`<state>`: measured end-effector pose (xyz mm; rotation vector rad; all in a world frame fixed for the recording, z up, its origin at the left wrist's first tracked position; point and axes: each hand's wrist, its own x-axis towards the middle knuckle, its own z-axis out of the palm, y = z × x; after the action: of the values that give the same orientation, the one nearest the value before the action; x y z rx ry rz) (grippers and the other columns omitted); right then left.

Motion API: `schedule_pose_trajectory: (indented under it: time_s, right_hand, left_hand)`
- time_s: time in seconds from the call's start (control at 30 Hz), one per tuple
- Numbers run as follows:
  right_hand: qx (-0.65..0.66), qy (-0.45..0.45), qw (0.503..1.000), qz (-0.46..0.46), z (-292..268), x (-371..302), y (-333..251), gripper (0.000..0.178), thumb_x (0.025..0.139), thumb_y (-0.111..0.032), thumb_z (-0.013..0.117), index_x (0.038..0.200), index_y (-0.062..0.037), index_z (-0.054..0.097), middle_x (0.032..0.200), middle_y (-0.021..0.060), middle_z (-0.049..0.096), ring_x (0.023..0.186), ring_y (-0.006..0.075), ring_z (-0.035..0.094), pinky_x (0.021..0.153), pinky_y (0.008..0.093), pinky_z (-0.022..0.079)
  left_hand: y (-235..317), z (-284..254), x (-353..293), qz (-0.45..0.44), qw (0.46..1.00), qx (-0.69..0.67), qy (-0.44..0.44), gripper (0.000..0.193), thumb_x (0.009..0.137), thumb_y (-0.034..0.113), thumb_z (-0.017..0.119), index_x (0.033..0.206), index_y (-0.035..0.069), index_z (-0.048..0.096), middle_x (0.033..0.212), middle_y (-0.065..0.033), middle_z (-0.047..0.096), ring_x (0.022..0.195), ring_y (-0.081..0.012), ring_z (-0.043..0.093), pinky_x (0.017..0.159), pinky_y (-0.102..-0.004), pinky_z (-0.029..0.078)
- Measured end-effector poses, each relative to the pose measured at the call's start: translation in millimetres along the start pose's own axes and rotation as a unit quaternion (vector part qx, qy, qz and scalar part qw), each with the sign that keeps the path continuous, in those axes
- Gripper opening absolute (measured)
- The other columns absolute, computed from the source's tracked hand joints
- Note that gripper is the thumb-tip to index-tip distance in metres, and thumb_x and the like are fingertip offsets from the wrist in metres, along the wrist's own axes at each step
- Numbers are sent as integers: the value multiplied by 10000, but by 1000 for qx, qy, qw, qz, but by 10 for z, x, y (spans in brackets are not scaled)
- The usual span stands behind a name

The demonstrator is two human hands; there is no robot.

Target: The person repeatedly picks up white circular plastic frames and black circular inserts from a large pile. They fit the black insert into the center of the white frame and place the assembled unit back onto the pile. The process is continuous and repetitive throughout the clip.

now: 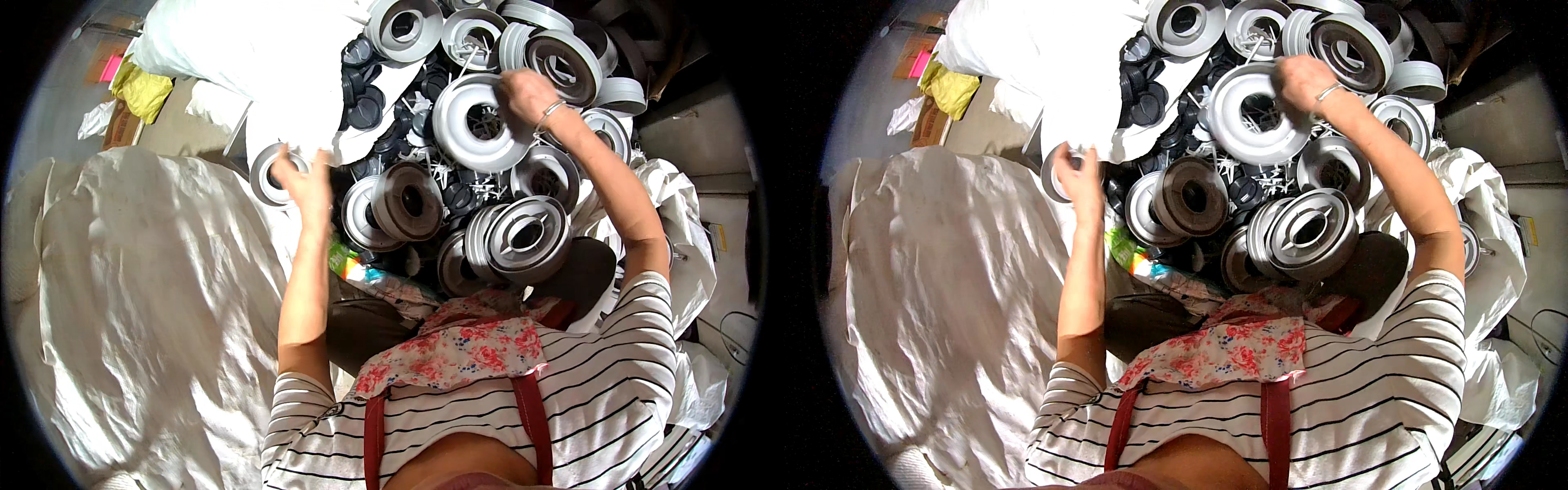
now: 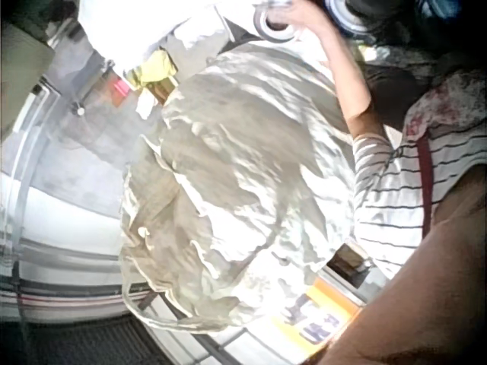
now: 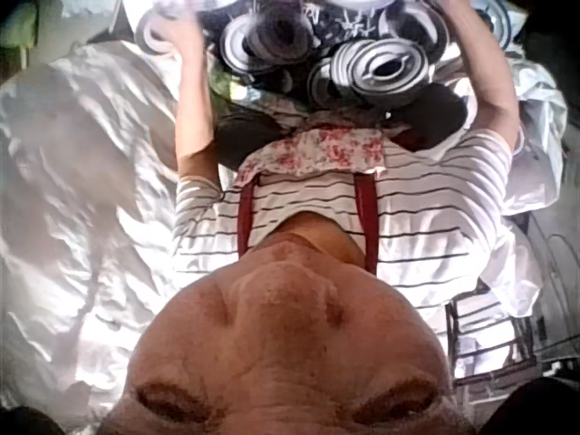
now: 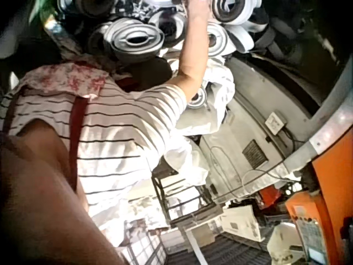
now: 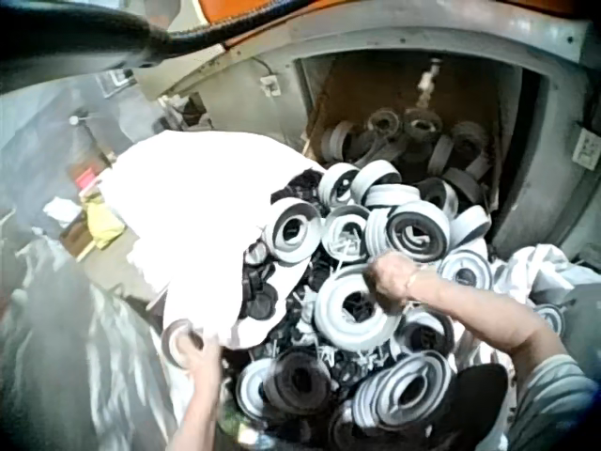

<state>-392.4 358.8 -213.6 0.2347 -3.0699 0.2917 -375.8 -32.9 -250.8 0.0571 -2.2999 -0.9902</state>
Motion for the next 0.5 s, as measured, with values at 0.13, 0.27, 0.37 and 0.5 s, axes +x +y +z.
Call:
schedule_pose_trajectory:
  time_s: [0.13,0.27,0.37,0.5]
  right_hand:
    - [95,-53,989,-103,-117,67,-910,169,849,-167,535,854,-33,636,820,200,628,802,370,609,720,423,491]
    - [406,-245,875,-98,-128,522,-1226,370,921,-329,470,894,7,622,825,220,622,811,381,604,751,421,481]
    - [14,-48,952,-303,450,1161,-1523,278,893,-201,437,944,35,573,1016,199,594,1004,349,532,922,423,394]
    - [76,62,930,-354,730,1849,-2170,250,699,-104,535,870,45,640,970,227,625,985,366,571,877,392,441]
  left_hand:
    - [1040,-334,-378,-322,726,-453,-405,430,806,120,614,1187,-36,491,1052,-139,569,1003,-214,532,923,-358,407]
    - [559,-465,-551,-468,693,-438,-331,437,798,141,532,1191,-45,488,1107,-173,564,1036,-246,539,931,-384,417]
    - [368,-573,-689,-539,657,-451,-272,458,800,183,469,1186,-62,485,1131,-193,560,1040,-280,548,910,-414,443]
    - [385,-402,-828,-528,570,-488,-399,462,831,143,429,1233,-82,460,1125,-198,578,1001,-274,583,857,-405,494]
